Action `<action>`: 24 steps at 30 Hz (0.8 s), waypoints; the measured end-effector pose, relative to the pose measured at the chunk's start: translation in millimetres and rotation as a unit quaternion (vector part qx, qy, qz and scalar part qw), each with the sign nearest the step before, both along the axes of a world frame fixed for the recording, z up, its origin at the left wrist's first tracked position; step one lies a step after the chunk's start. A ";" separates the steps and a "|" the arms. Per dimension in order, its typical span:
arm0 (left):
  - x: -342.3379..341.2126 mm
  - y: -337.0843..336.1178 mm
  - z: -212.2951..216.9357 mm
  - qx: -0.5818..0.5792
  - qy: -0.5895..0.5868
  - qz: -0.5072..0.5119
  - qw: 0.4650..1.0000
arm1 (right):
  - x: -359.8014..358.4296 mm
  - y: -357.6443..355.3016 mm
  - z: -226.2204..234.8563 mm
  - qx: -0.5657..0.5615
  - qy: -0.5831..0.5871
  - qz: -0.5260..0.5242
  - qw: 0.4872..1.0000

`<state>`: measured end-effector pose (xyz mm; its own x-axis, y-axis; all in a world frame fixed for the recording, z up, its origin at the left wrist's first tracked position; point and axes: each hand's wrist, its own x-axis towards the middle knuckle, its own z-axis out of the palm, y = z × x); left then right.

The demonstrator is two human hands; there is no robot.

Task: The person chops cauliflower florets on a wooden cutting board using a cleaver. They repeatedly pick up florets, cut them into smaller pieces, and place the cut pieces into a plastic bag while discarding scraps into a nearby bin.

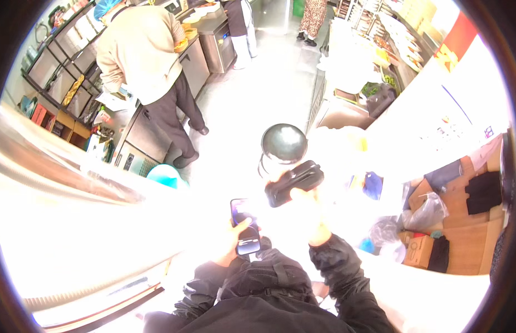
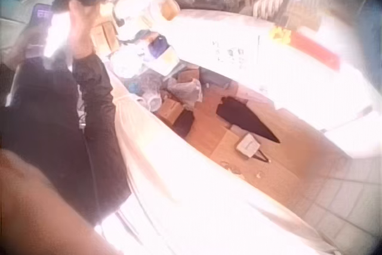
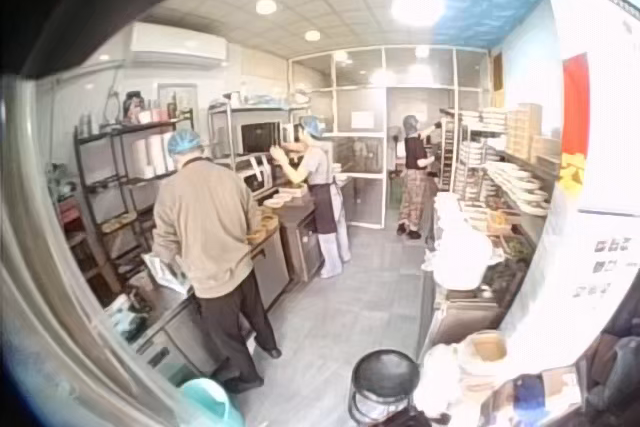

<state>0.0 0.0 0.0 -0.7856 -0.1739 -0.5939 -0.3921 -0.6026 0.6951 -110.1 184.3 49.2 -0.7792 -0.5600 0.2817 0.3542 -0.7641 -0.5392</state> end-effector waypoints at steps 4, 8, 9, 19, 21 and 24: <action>-25.2 -50.7 -62.4 0.102 -0.053 0.001 0.993 | -37.6 -16.4 -96.9 0.177 -0.226 -0.126 0.950; -75.6 -110.2 -101.8 0.145 -0.107 0.106 0.978 | -85.8 -26.7 -188.5 0.439 -0.208 -0.109 0.867; -97.2 -126.4 -111.9 0.085 -0.106 0.100 0.986 | -111.6 -30.2 -208.5 0.454 -0.181 -0.081 0.869; -356.1 -282.0 -274.5 -0.332 -0.312 -0.066 0.888 | -466.2 -29.6 -321.9 0.724 0.022 -0.001 0.689; -406.3 -299.1 -275.8 -0.259 -0.364 -0.063 0.892 | -516.1 -6.7 -325.7 0.753 -0.078 -0.017 0.653; -524.2 -337.4 -253.1 -0.201 -0.467 -0.225 0.831 | -586.1 22.0 -306.9 0.738 -0.250 0.015 0.626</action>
<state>-524.2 -337.4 -253.1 -0.0537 -0.3191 -0.9462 -0.9966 -0.0418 0.0707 -696.2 206.3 -257.6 -0.5465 0.0613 -0.8352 0.7631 0.4473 -0.4665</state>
